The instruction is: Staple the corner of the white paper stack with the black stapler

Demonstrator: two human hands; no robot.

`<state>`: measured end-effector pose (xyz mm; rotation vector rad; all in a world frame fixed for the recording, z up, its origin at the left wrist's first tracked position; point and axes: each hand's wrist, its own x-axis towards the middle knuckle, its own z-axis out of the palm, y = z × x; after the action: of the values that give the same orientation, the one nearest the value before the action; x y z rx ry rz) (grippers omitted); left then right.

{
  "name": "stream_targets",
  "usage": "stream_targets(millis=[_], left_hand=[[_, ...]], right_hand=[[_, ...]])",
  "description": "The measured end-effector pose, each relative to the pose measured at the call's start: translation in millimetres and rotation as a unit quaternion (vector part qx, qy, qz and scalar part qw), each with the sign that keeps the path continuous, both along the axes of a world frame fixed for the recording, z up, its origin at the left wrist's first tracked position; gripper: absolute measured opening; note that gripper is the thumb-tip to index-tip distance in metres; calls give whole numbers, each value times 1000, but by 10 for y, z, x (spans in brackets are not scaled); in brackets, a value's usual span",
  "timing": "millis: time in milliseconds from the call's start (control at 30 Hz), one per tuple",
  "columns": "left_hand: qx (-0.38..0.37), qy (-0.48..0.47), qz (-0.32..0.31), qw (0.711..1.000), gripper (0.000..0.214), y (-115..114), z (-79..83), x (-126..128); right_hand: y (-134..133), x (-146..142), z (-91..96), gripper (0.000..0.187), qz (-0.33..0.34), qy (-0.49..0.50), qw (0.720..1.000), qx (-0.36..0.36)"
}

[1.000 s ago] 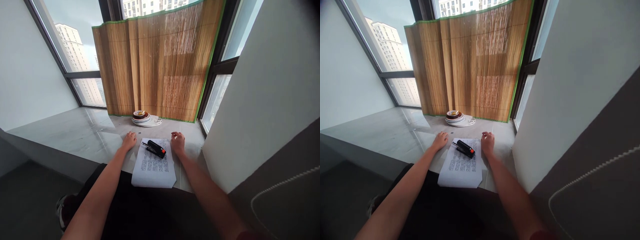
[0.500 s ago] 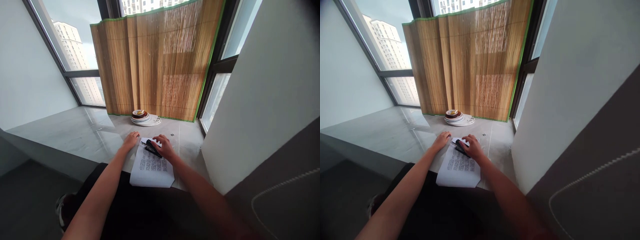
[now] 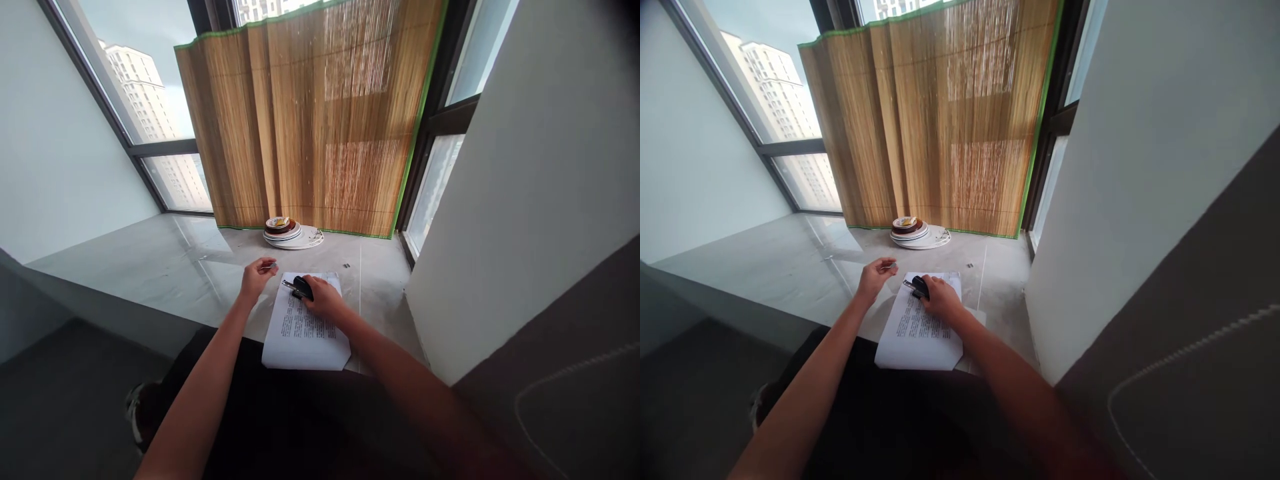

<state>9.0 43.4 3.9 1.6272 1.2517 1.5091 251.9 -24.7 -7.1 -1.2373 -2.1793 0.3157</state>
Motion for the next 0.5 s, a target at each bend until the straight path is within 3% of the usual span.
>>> stream_targets(millis=[200,300,500], left_hand=[[6,33,-61,998,50,-107,40,14],[36,123,-59,990,39,-116,40,13],[110,315,-148,931,14,-160,-7,-1]], right_hand=[[1,-37,-14,35,-4,-2,1000,12],[4,-50,-19,30,-14,-3,1000,16],[19,-35,-10,30,-12,-7,1000,14]])
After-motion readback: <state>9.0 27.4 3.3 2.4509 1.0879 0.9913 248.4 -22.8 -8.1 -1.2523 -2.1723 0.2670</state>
